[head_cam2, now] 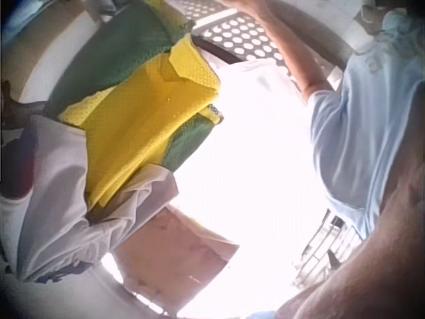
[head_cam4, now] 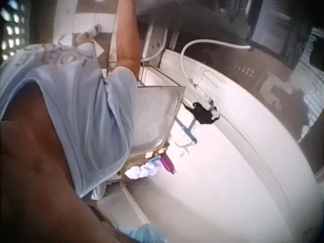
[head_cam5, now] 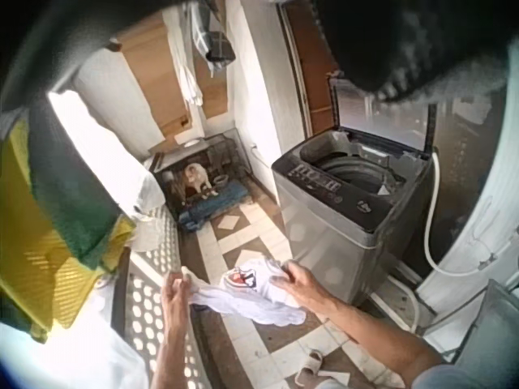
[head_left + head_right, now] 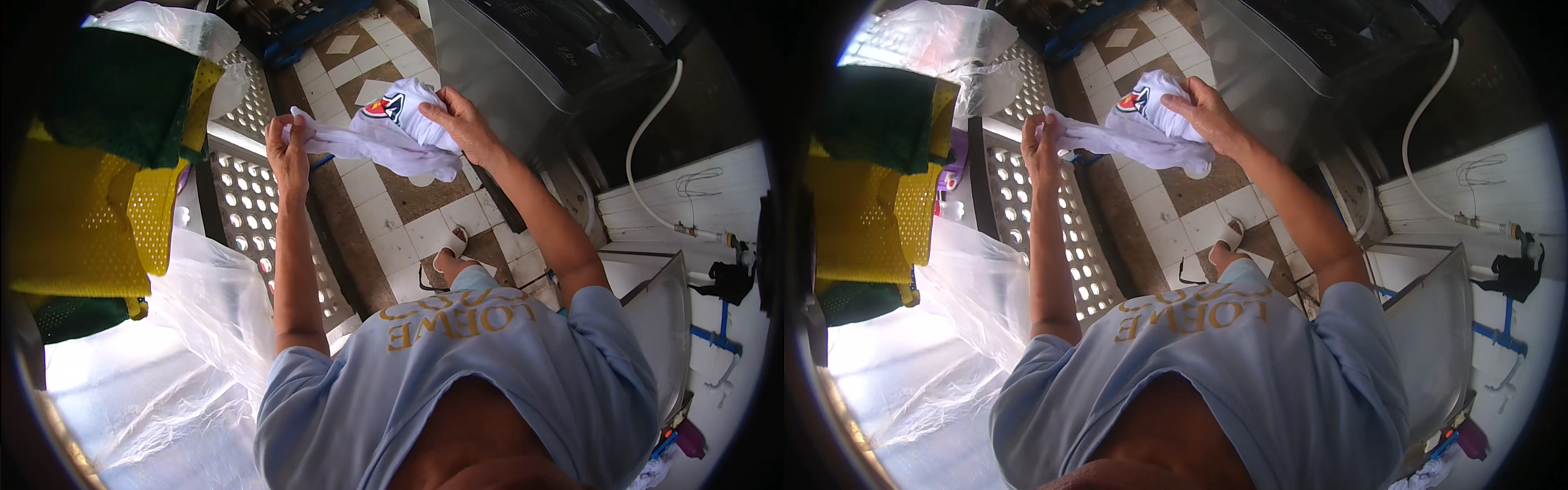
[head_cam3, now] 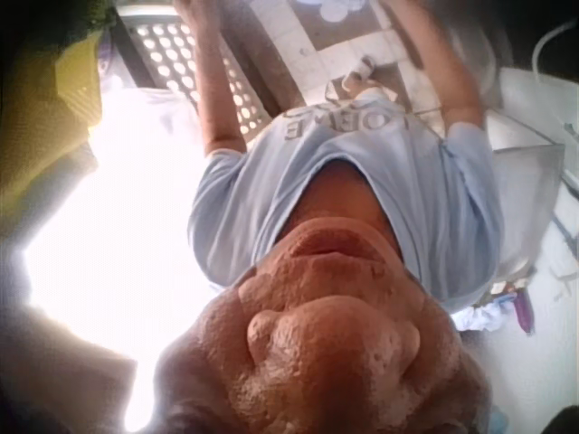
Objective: The person washes a white shirt by hand in a basin of water, scrubing the fabric, applying liquid detergent from a purple bottle to a stain, and then rinsing the shirt before placing it into a top-loading washing machine.
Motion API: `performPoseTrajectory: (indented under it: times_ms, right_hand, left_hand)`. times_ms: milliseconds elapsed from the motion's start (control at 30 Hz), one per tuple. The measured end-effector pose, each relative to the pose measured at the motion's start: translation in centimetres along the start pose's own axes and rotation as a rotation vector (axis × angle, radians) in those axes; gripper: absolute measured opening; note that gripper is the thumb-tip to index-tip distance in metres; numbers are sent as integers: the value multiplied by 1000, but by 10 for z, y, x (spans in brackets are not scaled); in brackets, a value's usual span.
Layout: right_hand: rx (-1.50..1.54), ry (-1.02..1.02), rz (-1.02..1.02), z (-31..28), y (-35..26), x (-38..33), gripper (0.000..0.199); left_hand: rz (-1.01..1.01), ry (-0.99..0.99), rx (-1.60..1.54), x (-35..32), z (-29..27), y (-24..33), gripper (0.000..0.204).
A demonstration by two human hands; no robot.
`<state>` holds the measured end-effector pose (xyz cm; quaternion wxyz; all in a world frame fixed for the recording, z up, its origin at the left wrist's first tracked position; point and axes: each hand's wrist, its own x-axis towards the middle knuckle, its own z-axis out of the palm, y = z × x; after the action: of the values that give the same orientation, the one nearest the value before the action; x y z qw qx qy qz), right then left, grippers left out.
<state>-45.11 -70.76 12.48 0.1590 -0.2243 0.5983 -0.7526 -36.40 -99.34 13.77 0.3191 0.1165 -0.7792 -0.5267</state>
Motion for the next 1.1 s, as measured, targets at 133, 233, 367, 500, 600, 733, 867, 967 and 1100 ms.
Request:
performPoseTrajectory:
  times_ms: [133,233,367,500,600,733,867,967,1100]
  right_hand:
    - [-7,-68,-20,-7,26,76,28]
    - [31,-102,-16,-5,34,129,28]
    - [181,-80,21,7,33,200,28]
    - [343,-73,62,41,12,274,32]
    - [418,-71,87,59,17,326,33]
    - [322,-52,94,64,42,395,34]
    - [384,27,173,37,58,464,34]
    - [359,140,188,49,51,500,35]
    - [371,175,101,32,30,543,31]
  left_hand:
    - [-59,130,322,48,-12,-64,29]
    - [-88,199,330,75,-14,-92,29]
    - [-37,205,377,111,-4,-108,24]
    - [218,196,591,145,20,-128,34]
    - [338,-124,383,163,74,-126,35]
    - [-16,-22,-134,207,101,-175,17]
    - [-243,-295,-380,267,118,-190,21]
    - [-122,-382,-316,296,160,-212,27]
    - [-19,-271,-226,353,198,-222,19]
